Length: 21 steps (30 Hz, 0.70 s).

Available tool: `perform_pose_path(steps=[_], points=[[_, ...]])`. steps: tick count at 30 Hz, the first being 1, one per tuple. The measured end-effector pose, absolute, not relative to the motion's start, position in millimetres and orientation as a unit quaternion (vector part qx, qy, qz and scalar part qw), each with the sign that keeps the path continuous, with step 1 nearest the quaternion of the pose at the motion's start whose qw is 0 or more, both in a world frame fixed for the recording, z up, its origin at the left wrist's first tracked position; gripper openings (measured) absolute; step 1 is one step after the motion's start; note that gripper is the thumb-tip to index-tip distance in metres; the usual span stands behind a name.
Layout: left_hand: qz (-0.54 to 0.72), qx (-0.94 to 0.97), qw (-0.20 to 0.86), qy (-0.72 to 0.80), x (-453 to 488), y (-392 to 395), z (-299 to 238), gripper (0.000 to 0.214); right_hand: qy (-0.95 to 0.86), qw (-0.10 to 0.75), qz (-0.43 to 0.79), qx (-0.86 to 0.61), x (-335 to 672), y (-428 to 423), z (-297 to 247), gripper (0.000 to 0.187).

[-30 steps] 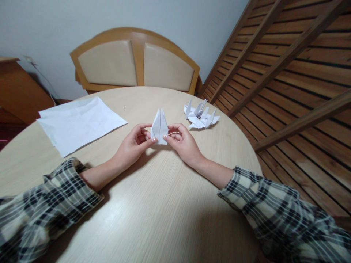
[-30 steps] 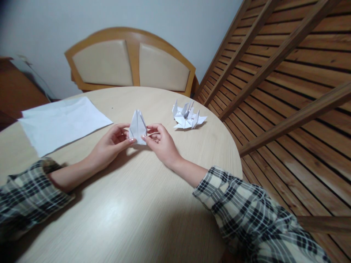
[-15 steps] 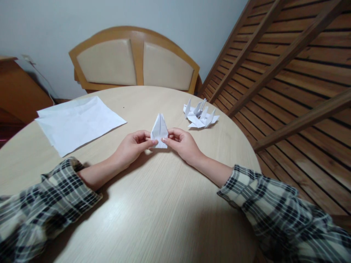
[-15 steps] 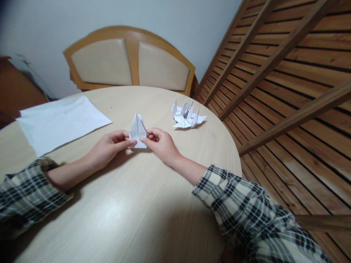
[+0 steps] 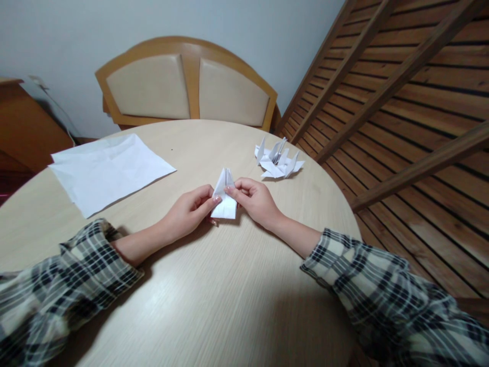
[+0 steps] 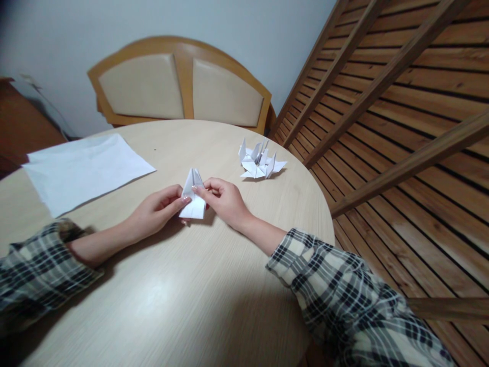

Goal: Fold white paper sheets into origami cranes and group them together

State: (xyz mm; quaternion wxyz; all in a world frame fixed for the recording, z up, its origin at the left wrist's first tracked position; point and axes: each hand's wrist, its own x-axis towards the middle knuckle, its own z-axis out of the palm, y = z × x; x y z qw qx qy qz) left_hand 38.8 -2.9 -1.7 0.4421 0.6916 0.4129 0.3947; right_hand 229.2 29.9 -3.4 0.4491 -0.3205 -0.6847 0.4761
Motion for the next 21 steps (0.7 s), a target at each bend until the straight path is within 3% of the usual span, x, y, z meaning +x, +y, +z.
perform_pose_path(steps=[7,11,16,21], points=[[0.398,0.653,0.534,0.36,38.9,-1.5,-1.4,0.026,-0.703,0.475,0.397,-0.351,228.8,28.2,-1.9,0.034],[0.389,0.631,0.564,0.365,38.5,-0.1,-5.2,0.031,-0.702,0.477,0.401,-0.344,229.6,30.0,-4.2,0.024],[0.417,0.61,0.551,0.388,36.5,4.7,-8.7,0.033,-0.707,0.531,0.315,-0.343,229.8,29.8,-4.8,0.043],[0.444,0.616,0.513,0.401,36.0,6.8,-8.6,0.03,-0.755,0.496,0.25,-0.35,231.6,30.0,-4.4,0.028]])
